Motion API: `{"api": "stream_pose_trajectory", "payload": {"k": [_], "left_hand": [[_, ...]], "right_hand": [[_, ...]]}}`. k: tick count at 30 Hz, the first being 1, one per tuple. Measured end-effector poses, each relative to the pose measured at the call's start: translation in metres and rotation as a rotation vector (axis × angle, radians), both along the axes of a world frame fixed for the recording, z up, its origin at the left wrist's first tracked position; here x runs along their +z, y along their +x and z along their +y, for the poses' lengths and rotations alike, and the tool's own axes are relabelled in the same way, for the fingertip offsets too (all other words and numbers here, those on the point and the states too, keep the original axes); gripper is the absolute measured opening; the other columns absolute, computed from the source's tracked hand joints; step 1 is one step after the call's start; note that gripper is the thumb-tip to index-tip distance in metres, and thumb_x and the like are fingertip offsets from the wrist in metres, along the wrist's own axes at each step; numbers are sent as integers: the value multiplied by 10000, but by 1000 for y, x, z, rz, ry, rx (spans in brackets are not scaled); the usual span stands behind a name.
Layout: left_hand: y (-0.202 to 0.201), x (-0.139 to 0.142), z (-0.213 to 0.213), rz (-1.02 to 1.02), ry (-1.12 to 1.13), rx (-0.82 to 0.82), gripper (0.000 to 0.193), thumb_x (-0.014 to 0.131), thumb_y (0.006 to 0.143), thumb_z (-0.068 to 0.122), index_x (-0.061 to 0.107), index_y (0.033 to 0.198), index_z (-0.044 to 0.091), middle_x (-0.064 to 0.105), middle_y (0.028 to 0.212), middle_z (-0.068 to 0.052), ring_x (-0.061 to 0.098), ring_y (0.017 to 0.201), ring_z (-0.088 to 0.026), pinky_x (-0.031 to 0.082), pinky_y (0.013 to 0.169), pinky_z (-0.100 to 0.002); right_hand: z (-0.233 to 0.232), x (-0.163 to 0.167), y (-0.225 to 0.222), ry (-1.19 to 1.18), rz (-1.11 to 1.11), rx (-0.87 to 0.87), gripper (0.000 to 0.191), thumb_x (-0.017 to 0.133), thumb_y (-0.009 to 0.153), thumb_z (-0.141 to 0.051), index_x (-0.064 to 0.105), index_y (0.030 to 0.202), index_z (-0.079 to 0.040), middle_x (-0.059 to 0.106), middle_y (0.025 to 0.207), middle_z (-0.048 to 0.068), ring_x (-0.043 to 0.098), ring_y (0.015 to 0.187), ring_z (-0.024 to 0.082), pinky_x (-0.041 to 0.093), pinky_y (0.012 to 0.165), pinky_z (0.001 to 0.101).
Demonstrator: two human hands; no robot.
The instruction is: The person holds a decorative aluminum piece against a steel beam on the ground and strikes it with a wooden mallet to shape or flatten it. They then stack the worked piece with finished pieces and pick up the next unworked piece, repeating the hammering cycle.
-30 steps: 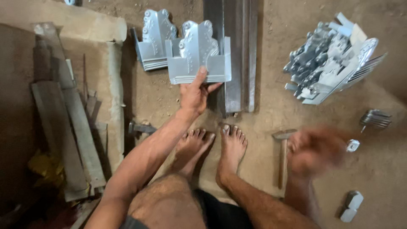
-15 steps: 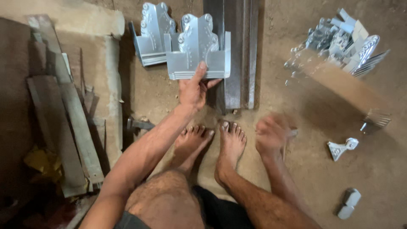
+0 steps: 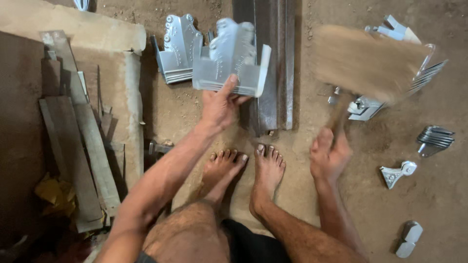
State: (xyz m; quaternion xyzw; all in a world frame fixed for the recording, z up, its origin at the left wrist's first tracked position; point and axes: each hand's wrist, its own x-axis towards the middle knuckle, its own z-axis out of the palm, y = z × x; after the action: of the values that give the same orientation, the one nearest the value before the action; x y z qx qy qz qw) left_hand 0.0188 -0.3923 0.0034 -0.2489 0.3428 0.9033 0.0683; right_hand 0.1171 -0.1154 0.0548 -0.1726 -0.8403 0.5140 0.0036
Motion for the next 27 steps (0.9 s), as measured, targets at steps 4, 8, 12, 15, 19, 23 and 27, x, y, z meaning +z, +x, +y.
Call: {"api": "stream_pose_trajectory", "payload": {"k": [4,8,12,15,19,23,27], "left_hand": [[-28,41,-62,214,-568,-589,664,852,832,242,403,1273,31,699,1141,-131,730,1064,-245,640,939,-415],[-62,56,-75,361,-958,-1138,408,845,890,229,716,1242,66,772,1068,-138,752,977,-285,606,950,-439],[-78,47,-64,486,-865,-1140,447,770,914,139,607,1330,114,691,1173,-19,717,1026,-232,574,918,-409],[-76,37,-62,510,-723,-1068,560,746,870,81,566,1397,146,674,1215,32,724,1044,-179,589,928,-363],[-75,27,-59,243,-902,-1158,613,742,869,92,584,1445,227,796,1019,-77,766,978,-172,588,914,-374],[-80,23,-56,427,-930,-1069,583,773,826,55,653,1374,212,752,1242,-57,735,1079,-155,562,989,-351],[-82,22,-55,365,-964,-1094,510,779,838,83,690,1317,234,740,1272,-41,743,1080,-159,551,998,-328]], "right_hand": [[18,1,29,-313,-32,-94,263,491,1130,-301,554,1059,-56,501,688,-3,471,523,77,406,466,252],[30,-2,44,-339,-306,-140,331,483,1111,-344,557,1004,-39,472,627,13,439,451,85,362,391,260],[28,-5,34,-547,-438,-67,373,462,1088,-398,554,1007,-45,453,595,8,398,411,89,333,366,263],[16,-12,18,-655,-540,-52,392,436,1078,-425,551,1003,-58,444,579,-1,390,400,86,326,356,262],[1,-21,3,-707,-555,-2,373,467,1077,-416,548,976,-66,440,577,-3,396,413,79,321,360,258],[6,-16,7,-514,-502,54,379,497,1072,-417,583,983,-60,474,596,3,411,425,82,328,363,261],[29,3,29,-6,-372,-40,397,558,1045,-454,630,1049,-64,580,686,5,530,526,91,409,416,275]]}}
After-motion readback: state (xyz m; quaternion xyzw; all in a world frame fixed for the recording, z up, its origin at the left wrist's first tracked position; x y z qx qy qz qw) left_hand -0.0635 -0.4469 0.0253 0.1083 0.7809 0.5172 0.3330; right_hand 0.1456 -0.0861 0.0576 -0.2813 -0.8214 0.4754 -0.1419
